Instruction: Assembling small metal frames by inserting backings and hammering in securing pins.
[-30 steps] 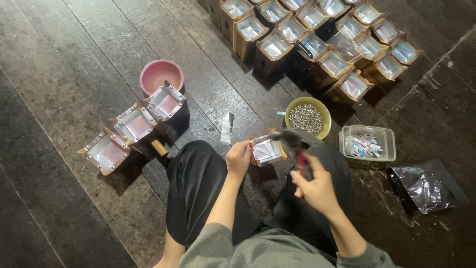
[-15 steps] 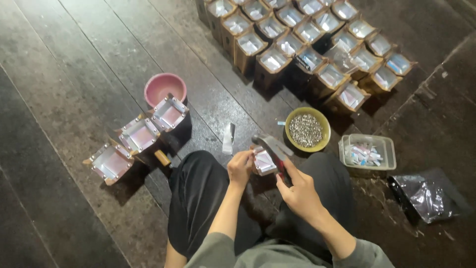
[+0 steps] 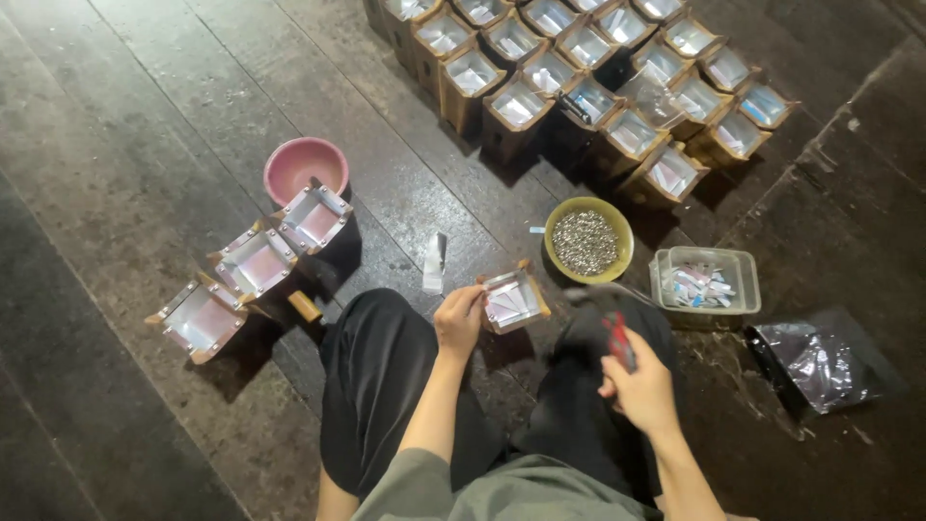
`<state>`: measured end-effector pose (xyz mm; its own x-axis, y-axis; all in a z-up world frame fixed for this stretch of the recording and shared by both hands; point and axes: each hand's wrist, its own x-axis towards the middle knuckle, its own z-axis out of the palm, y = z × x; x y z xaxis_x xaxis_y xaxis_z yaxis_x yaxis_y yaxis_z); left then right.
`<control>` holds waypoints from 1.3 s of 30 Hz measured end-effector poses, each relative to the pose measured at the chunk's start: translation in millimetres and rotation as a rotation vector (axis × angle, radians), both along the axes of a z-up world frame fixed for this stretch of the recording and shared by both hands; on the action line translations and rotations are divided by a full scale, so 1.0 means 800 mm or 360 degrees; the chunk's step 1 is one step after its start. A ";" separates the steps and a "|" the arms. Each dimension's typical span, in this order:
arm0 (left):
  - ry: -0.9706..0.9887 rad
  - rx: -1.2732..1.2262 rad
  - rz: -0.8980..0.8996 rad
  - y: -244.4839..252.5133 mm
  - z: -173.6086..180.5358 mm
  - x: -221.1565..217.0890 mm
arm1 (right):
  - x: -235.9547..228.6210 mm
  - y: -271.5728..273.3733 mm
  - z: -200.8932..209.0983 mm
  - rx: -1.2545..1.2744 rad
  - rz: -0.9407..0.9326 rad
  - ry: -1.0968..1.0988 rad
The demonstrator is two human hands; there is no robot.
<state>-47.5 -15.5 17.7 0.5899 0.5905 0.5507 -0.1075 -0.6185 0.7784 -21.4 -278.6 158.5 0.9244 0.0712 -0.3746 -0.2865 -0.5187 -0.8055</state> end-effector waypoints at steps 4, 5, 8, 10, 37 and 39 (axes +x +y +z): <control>-0.0073 -0.0391 0.0028 0.002 0.011 0.005 | 0.003 -0.079 -0.024 0.0307 -0.0396 0.0295; -0.0072 -0.0394 0.0028 0.004 0.010 0.003 | 0.000 -0.104 -0.040 0.0303 -0.0397 0.0295; -0.0088 -0.0556 0.0040 0.014 0.010 0.002 | 0.003 -0.166 -0.088 0.0403 -0.0322 0.0463; -0.0107 -0.0550 -0.0165 0.015 0.011 0.003 | 0.000 -0.202 -0.124 -0.0525 0.0146 0.0439; -0.0019 -0.0375 -0.0234 0.004 -0.021 0.030 | 0.313 0.030 -0.236 -0.1223 0.0888 -0.0359; -0.0030 -0.0431 -0.0239 0.007 -0.006 0.032 | 0.305 0.035 -0.223 -0.1183 0.0897 -0.0427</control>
